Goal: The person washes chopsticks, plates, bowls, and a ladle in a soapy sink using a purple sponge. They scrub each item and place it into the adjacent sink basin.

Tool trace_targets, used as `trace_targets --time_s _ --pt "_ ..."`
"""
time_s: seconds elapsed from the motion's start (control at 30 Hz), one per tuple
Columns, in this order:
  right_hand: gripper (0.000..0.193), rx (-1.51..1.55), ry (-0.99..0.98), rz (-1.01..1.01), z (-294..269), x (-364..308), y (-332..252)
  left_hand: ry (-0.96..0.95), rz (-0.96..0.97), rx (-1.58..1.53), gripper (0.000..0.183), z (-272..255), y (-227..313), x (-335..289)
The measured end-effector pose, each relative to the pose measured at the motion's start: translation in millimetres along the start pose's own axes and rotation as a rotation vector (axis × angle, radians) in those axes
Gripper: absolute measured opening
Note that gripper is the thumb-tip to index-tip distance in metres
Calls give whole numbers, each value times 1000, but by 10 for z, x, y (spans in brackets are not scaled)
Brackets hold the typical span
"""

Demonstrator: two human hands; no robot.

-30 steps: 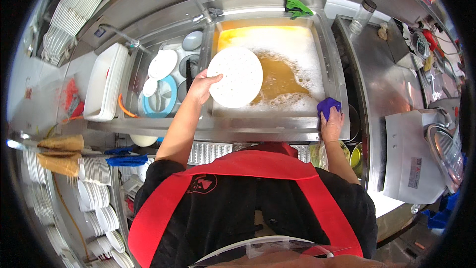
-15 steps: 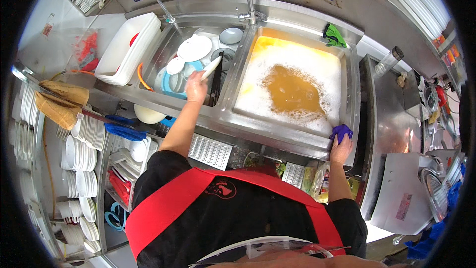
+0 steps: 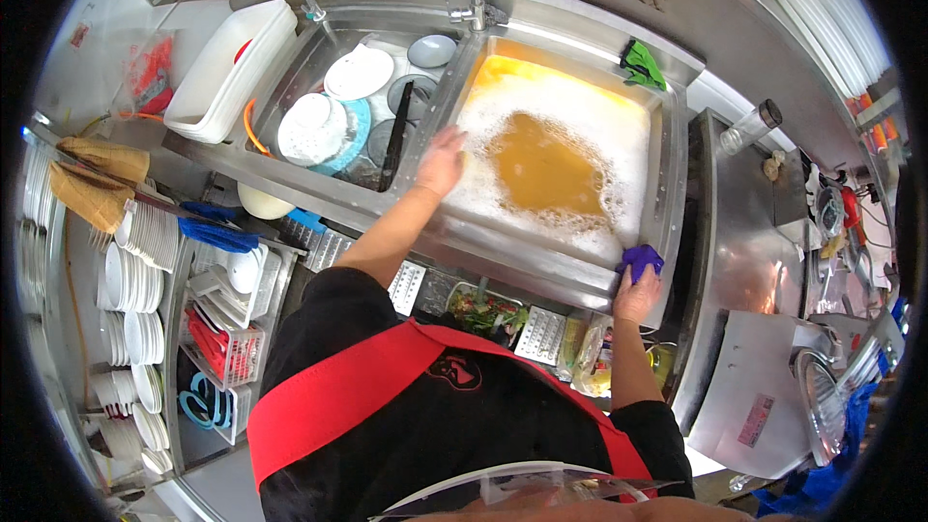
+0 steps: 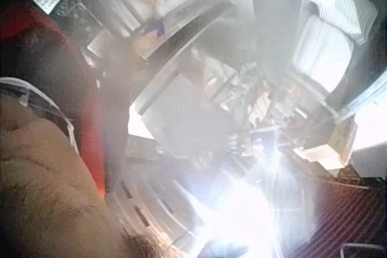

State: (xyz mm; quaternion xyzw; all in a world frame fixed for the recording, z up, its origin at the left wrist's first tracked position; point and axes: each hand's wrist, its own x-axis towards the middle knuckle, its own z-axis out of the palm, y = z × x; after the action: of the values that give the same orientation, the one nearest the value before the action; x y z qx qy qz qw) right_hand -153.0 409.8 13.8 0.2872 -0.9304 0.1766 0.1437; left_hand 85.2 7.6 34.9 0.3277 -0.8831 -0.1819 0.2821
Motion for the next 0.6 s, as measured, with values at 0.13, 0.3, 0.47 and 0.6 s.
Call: trace_targets --time_s 0.13,0.3,0.47,0.6 --pt "44 26 -46 6 -43 8 -3 -159 49 -44 52 384 535 -40" --pt "44 21 -16 -18 -38 -14 9 -223 -233 -56 58 645 400 100" --pt "44 67 -6 -39 -30 -10 29 -172 -385 36 68 973 -117 432" --pt "44 92 -38 -28 -62 1 15 -161 -424 127 71 1343 -483 889"
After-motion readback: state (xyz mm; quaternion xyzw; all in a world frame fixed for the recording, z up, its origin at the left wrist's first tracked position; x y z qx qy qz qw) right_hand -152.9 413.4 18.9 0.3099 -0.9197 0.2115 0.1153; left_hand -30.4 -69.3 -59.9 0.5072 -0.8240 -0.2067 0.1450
